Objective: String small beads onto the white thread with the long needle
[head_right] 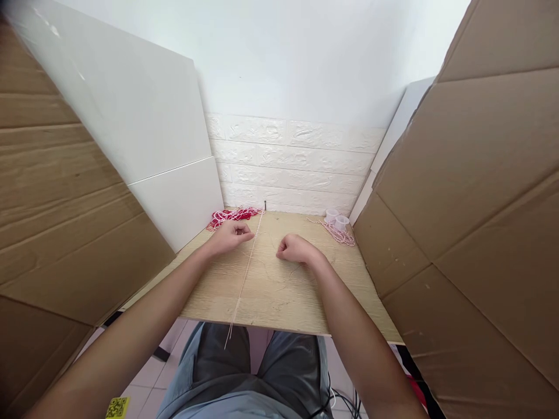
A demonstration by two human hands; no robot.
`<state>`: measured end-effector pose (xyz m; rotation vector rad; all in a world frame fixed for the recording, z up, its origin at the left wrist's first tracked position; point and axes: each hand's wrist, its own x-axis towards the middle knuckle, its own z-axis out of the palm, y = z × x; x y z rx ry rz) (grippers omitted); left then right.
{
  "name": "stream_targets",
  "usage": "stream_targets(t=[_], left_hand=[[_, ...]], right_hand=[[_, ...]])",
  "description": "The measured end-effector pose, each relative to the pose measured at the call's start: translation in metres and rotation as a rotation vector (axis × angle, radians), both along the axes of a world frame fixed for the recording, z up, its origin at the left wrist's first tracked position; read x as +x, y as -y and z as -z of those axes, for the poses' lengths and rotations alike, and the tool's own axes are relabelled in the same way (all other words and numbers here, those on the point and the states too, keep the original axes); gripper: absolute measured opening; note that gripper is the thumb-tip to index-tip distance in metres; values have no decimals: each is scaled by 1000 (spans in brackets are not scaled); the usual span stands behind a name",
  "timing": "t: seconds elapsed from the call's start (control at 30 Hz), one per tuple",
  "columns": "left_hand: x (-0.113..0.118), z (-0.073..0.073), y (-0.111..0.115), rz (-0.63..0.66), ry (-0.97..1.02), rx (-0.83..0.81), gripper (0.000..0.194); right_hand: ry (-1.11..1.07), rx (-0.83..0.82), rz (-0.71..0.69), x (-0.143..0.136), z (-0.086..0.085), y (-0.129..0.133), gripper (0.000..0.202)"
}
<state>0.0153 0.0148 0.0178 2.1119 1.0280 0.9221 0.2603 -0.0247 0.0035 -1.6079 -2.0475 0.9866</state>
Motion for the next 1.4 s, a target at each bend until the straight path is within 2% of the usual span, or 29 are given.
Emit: stream_targets(t=[0.13, 0.2, 0.3, 0.4, 0.5, 0.8, 1.0, 1.27, 1.4], left_hand=[[4, -6, 7, 216, 49, -226, 27], [6, -9, 12, 316, 39, -330, 32], [10, -10, 18, 450, 55, -424, 40], [14, -9, 21, 511, 28, -459, 53], [17, -8, 22, 524, 21, -462, 58], [12, -19, 26, 533, 78, -429, 42], [7, -23, 25, 567, 159, -438, 35], [-4, -23, 22, 622, 408, -563, 31], [-13, -21, 16, 613, 437, -607, 31]], right_hand=[[-188, 61, 139, -3, -3, -2, 13], [-377, 100, 202, -6, -4, -4, 19], [-673, 136, 213, -15, -5, -6, 28], [-831, 126, 201, -25, -5, -5, 35], [-871, 125, 207, -30, -4, -4, 37], [-702, 320, 347, -15, 8, -22, 36], [-547, 416, 388, -3, 24, -36, 30], [-295, 458, 406, 4, 40, -44, 24], [-226, 444, 437, 7, 43, -47, 22]])
